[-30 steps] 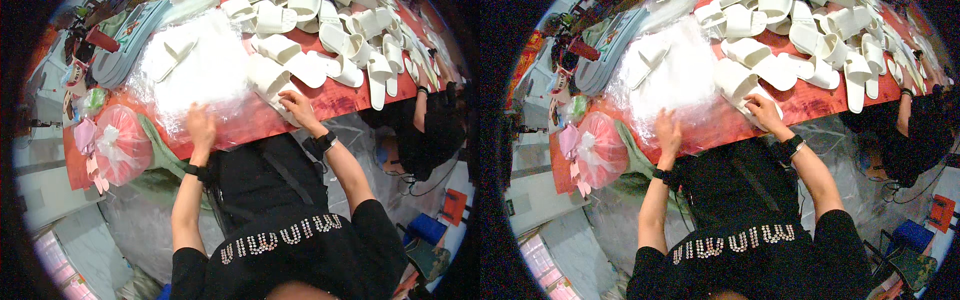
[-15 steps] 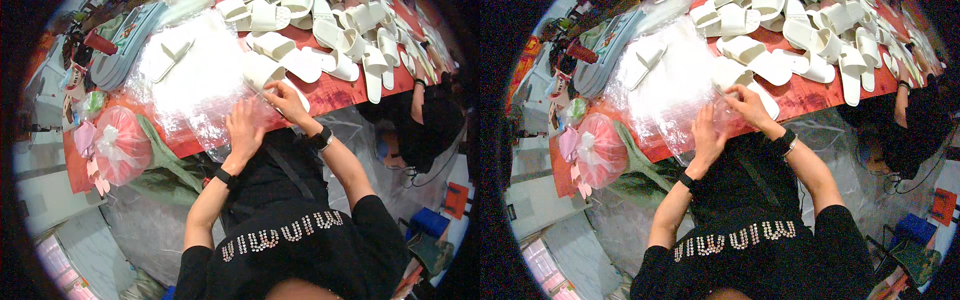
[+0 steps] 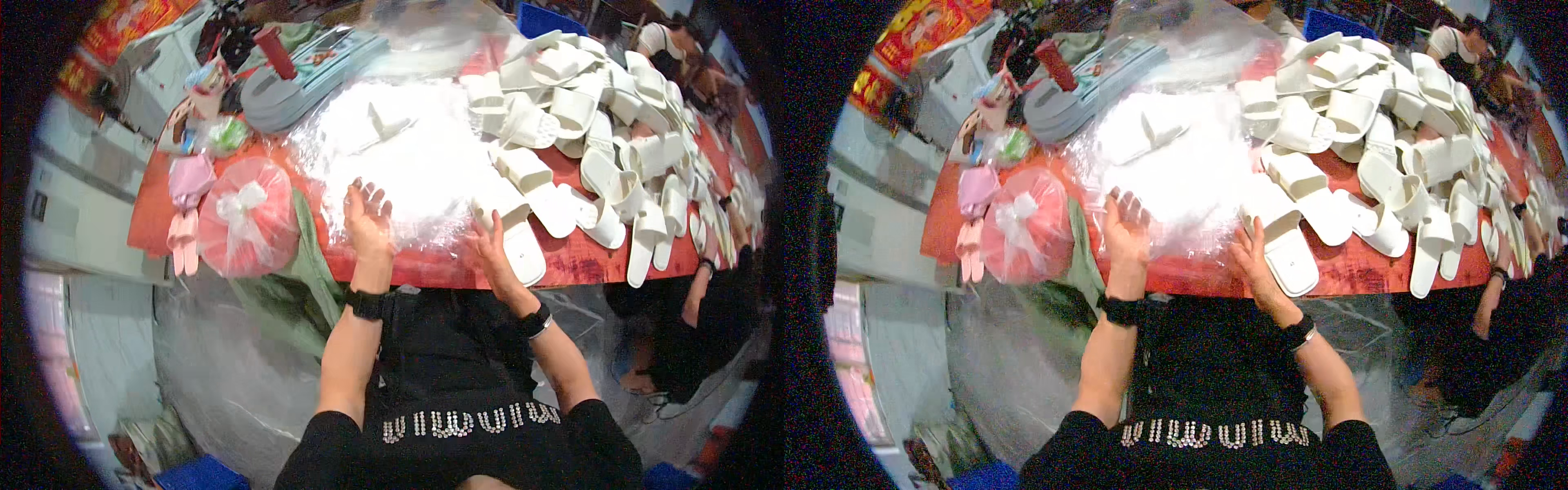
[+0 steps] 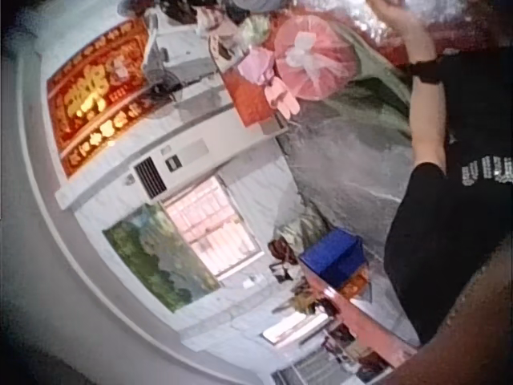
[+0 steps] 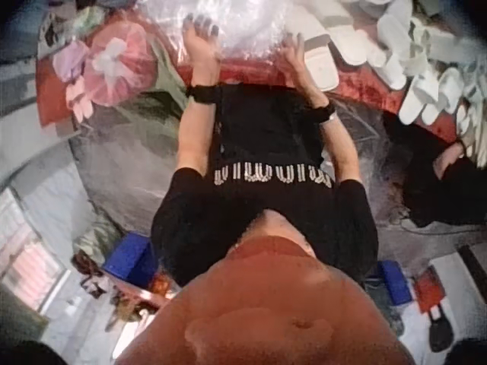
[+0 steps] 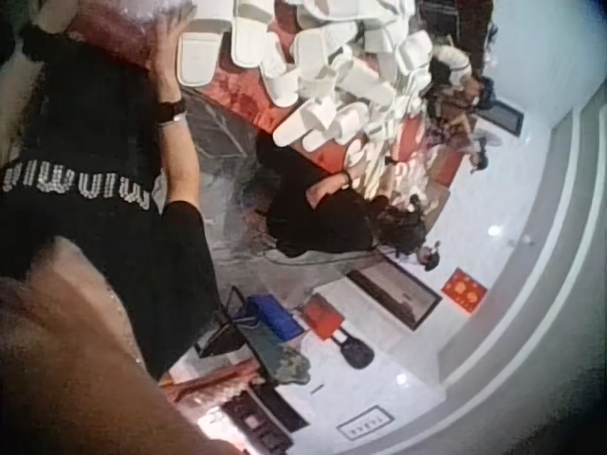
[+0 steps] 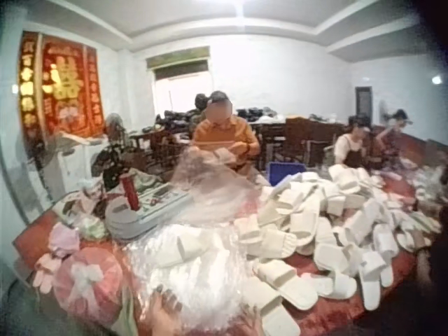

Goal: Packing pairs of white plastic slippers into clear plastic bags and then placing them into a large green woven sack.

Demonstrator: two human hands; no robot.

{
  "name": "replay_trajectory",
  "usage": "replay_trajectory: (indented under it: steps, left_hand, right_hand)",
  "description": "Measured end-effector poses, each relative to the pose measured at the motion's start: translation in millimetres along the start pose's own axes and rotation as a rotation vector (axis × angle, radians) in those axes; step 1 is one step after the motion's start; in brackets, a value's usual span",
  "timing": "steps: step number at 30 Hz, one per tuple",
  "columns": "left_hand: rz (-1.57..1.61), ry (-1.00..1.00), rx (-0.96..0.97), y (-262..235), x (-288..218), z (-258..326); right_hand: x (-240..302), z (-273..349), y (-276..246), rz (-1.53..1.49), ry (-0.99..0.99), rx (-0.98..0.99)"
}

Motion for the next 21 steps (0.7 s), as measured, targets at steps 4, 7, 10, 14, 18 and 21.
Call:
replay_trajectory:
  steps: [4, 7, 10, 14, 18, 21]
  left_hand:
    - [-0.117, -0.030, -0.287, -43, 25, -11]
    - [-0.046, -0.082, -0.326, -70, 47, -16]
    - [-0.075, -0.074, -0.333, -79, 61, -12]
    - [-0.126, -0.013, -0.296, -139, 53, -28]
    - [-0.084, -0.207, -0.277, -108, 39, 2]
    - [-0.233, -0.289, -0.259, -128, 17, 16]
  right_hand:
    - [29, -3, 15, 0.125, -0.129, -0.054]
    - [25, -15, 17, 0.103, -0.071, -0.056]
    - [19, -13, 27, 0.101, -0.050, -0.012]
    - [21, -15, 37, 0.116, -0.029, 0.148]
    - [3, -26, -9, 0.153, -0.026, -0.239]
    - [0, -28, -25, 0.246, -0.033, -0.372]
Point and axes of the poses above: each hand's wrist, its own z-axis away from the middle knuckle, its own y-axis out of the palm, x = y × z, the point moved 1 cm from there along -z, towards the middle knuckle, and after that the axes turned 15 degrees about z, right-handed, at the moved point
